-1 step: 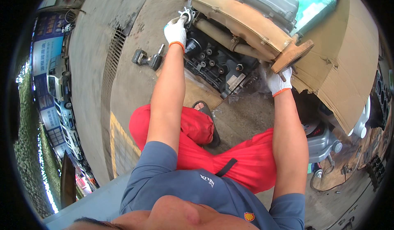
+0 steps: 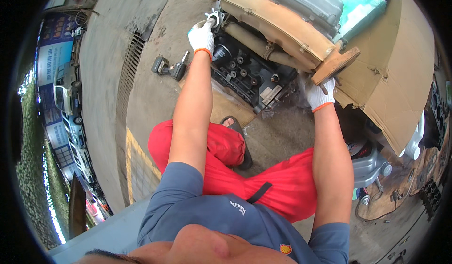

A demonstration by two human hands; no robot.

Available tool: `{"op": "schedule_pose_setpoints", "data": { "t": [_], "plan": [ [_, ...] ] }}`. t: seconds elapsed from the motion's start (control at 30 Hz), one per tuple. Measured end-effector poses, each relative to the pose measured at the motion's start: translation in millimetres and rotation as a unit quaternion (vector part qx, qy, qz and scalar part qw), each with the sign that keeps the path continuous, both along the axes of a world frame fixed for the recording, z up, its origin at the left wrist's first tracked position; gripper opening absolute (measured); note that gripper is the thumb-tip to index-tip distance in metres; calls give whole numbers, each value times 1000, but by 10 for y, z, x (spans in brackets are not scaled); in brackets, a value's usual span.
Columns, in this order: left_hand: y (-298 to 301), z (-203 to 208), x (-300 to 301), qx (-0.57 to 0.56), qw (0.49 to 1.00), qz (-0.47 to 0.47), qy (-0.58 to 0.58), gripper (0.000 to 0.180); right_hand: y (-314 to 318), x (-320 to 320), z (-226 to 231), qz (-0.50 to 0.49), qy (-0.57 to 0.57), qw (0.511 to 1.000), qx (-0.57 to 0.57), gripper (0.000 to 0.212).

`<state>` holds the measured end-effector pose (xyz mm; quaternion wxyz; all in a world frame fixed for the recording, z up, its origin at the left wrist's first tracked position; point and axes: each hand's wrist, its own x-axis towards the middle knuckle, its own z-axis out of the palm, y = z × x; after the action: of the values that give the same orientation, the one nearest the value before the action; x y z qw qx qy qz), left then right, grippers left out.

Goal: The person sits on the floor and assembles an engine block with a manifold. They apply sealant, position the manifold, and use a cordless impact driver to fasten bolts. The person also handles cardboard packaging and a spray can during the process.

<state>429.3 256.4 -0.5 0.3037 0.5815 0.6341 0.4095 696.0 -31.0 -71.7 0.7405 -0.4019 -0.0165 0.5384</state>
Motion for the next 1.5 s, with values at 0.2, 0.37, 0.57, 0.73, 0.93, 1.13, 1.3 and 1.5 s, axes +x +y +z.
{"op": "schedule_pose_setpoints", "data": {
  "t": [0.2, 0.37, 0.57, 0.73, 0.93, 1.13, 1.3, 1.5],
  "plan": [
    [-46, 27, -11, 30, 999, 11, 2, 33, -53, -39, -5, 11, -124, 992, -9, 47],
    [-53, 16, 23, 37, 999, -3, -14, 32, -194, 43, -392, 142, -583, 795, -88, 38],
    [-68, -25, -143, -26, 994, -77, -71, 54, -205, 42, -45, 230, -689, 669, -158, 40],
    [-78, -51, -217, -62, 981, -182, -39, 104, -169, 20, -200, 178, -391, 899, -79, 38],
    [-10, -40, -125, -59, 975, -211, -40, 91, -186, 267, -939, 62, -300, 951, 42, 30],
    [-134, 44, -22, -53, 978, -202, -19, 98, -270, 314, -422, 110, -392, 909, -84, 25],
    [-175, -34, -316, -27, 984, -143, -104, 54, -243, 135, 133, 248, -790, 533, -175, 33],
    [-113, -153, -300, 5, 985, -151, -82, 47, -187, 227, -462, 164, -660, 717, -153, 31]
  ]
}}
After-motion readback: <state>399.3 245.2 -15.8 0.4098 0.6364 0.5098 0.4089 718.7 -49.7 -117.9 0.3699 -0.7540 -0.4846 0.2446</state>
